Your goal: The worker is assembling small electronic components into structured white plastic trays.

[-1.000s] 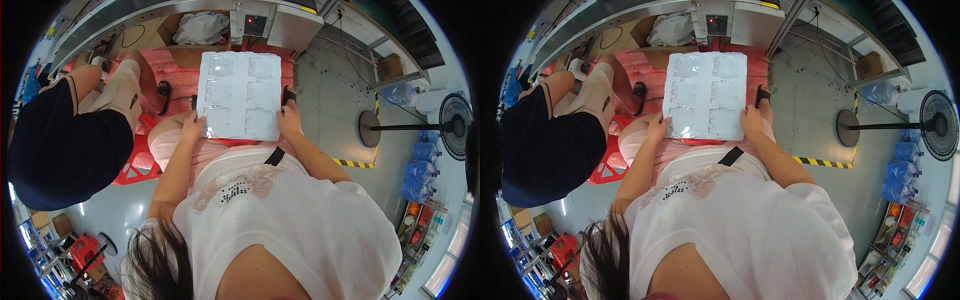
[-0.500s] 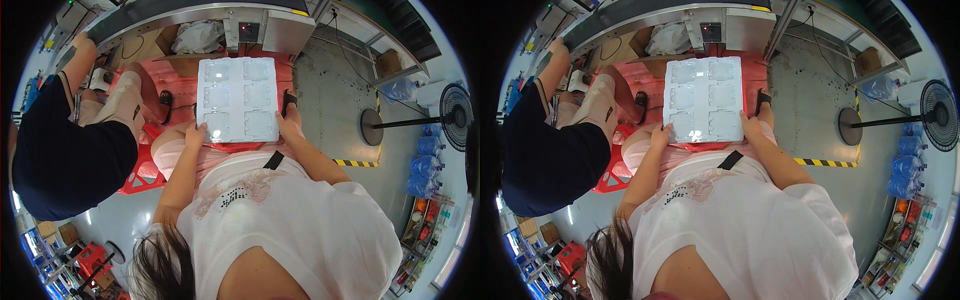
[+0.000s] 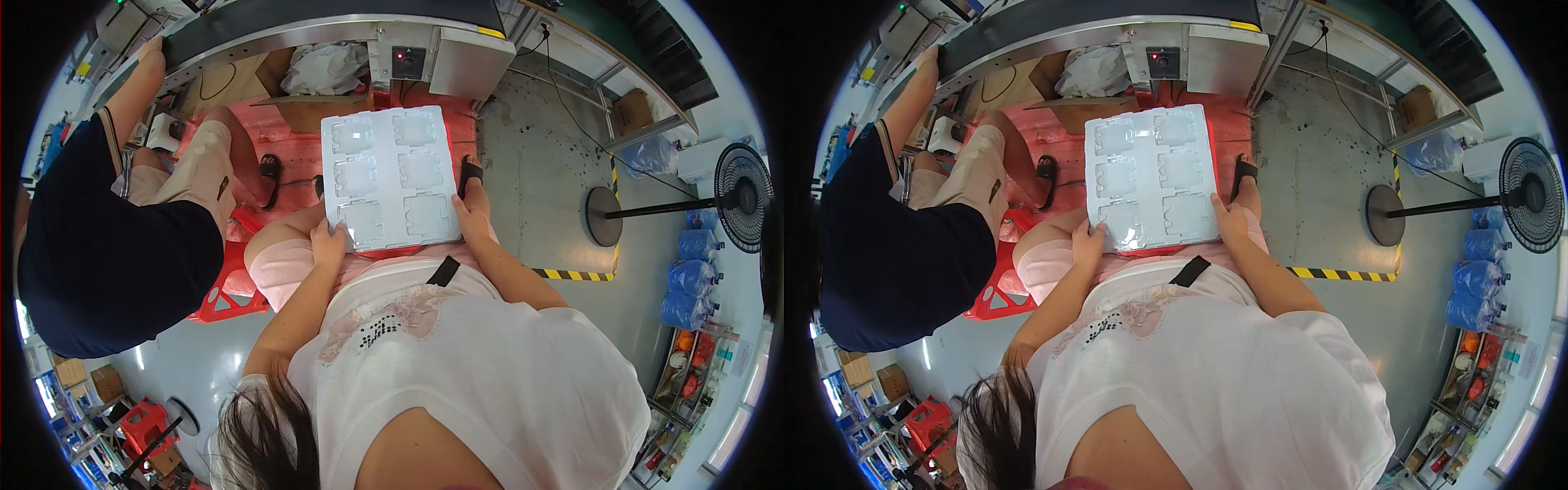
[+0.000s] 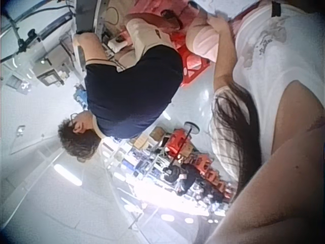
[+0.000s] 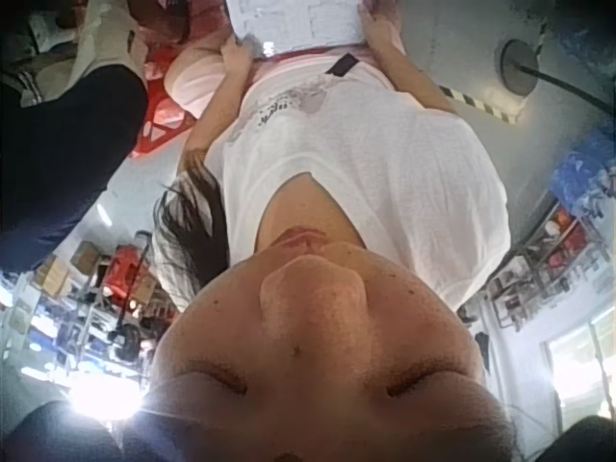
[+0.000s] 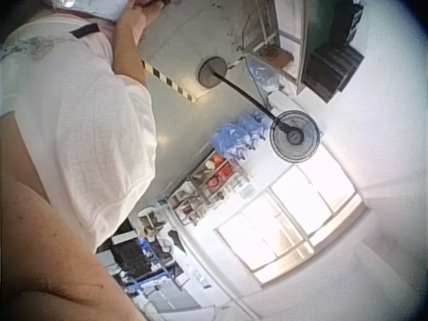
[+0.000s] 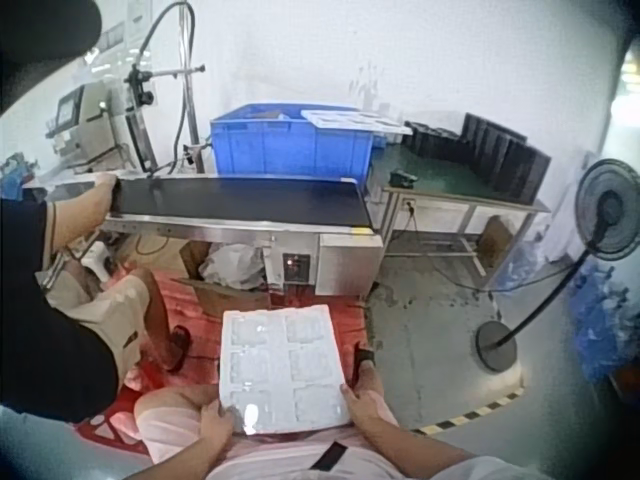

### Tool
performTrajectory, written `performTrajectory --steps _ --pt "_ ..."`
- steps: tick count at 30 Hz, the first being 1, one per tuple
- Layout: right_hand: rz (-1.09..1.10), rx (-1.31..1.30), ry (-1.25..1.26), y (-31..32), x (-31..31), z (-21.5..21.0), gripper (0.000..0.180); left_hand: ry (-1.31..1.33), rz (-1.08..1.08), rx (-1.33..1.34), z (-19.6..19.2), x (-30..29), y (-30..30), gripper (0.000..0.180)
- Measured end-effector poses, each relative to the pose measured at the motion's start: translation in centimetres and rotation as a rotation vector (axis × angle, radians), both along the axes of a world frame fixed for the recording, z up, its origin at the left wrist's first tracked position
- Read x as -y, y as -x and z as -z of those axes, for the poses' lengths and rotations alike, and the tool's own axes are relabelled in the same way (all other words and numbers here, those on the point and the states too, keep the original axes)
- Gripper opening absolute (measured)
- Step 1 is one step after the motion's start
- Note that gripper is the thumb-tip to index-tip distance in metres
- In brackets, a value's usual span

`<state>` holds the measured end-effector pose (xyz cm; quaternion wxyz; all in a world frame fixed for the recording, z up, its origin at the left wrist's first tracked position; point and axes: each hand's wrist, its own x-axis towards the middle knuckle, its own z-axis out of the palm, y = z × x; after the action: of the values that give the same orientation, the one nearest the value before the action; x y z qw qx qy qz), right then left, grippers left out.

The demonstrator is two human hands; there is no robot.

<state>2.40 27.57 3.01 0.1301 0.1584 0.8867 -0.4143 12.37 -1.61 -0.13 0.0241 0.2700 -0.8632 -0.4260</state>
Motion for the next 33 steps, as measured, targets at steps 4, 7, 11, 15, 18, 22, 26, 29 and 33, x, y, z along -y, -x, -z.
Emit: performTrajectory --steps 4,7,11,15,18,22,26,29,33 --pt "-0.154 0.150 -0.116 0.8 -0.8 0.5 0.067 0.119 0.049 -0.079 1.4 1.2 0.6 0.033" --pt "-0.241 0.122 -0.130 0.8 -1.1 0.8 0.063 0.029 0.079 -0.095 0.5 2.1 0.5 0.031" --pt "-0.341 0.179 -0.098 0.4 -1.3 1.9 0.075 -0.099 0.031 -0.084 2.5 2.9 0.9 0.033" --pt "-0.364 0.152 -0.146 0.1 -0.7 0.3 0.072 0.007 -0.007 -0.158 2.4 2.8 1.2 0.030" --pt "-0.334 0.089 -0.179 0.1 -0.6 1.2 0.067 -0.257 -0.064 -0.157 2.6 3.0 1.6 0.031" --pt "-0.356 -0.110 -0.288 -0.9 -0.3 1.9 0.058 -0.469 -0.118 -0.129 -0.4 2.1 2.0 0.027" --pt "-0.454 -0.182 -0.202 -0.7 -1.8 3.1 0.047 -0.332 -0.033 -0.252 3.1 2.9 2.2 0.029" --pt "-0.459 -0.310 -0.333 -1.9 -0.7 0.7 0.043 -0.205 0.049 -0.215 2.7 2.7 2.1 0.036" --pt "-0.472 -0.264 -0.345 -2.0 -0.2 -0.7 0.041 -0.009 0.011 -0.222 0.9 1.2 2.1 0.049"
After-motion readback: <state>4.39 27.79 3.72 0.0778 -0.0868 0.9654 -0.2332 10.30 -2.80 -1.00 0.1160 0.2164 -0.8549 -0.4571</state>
